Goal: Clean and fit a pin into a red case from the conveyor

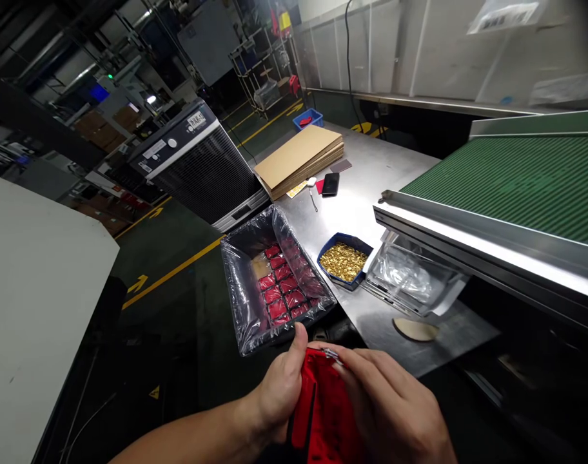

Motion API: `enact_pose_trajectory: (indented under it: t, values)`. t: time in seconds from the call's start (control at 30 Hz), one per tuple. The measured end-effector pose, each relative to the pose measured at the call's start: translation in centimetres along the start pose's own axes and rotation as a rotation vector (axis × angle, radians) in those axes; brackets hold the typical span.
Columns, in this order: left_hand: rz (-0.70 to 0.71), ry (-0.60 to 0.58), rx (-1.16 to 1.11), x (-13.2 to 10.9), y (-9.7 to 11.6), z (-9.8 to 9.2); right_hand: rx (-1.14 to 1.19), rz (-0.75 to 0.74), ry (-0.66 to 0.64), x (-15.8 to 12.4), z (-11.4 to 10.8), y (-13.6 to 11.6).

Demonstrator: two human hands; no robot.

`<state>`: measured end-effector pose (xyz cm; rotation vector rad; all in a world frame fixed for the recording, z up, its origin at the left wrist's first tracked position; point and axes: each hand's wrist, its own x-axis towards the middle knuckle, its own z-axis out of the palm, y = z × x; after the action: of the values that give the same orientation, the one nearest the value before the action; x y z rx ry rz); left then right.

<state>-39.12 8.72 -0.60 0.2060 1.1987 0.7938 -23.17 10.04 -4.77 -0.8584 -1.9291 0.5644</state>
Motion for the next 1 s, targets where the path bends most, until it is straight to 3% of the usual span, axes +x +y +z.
enact_pose_trajectory:
  t: [0.07,0.27,0.63,0.83,1.0]
  values:
    - [-0.007,-0.063,-0.03,-0.1,0.1,0.1,0.0,0.022,-0.011,0.1,-0.1,0.0]
    - [-0.037,-0.118,-0.072,-0.1,0.5,0.6,-0.056,-0.131,0.021,0.5,0.1,0.2]
    - [-0.084,-0.083,-0.132,0.3,0.4,0.8,-0.059,-0.153,0.024,0.8,-0.7,0.5]
    - [-0.191,-0.057,-0.26,0.6,0.9,0.8,0.195,0.184,0.204,-0.1,-1.3,0.2]
    - [-0.278,0.067,-0.434,1.0,0.9,1.8,0.429,0.429,0.359,-2.1,0.4,-0.5]
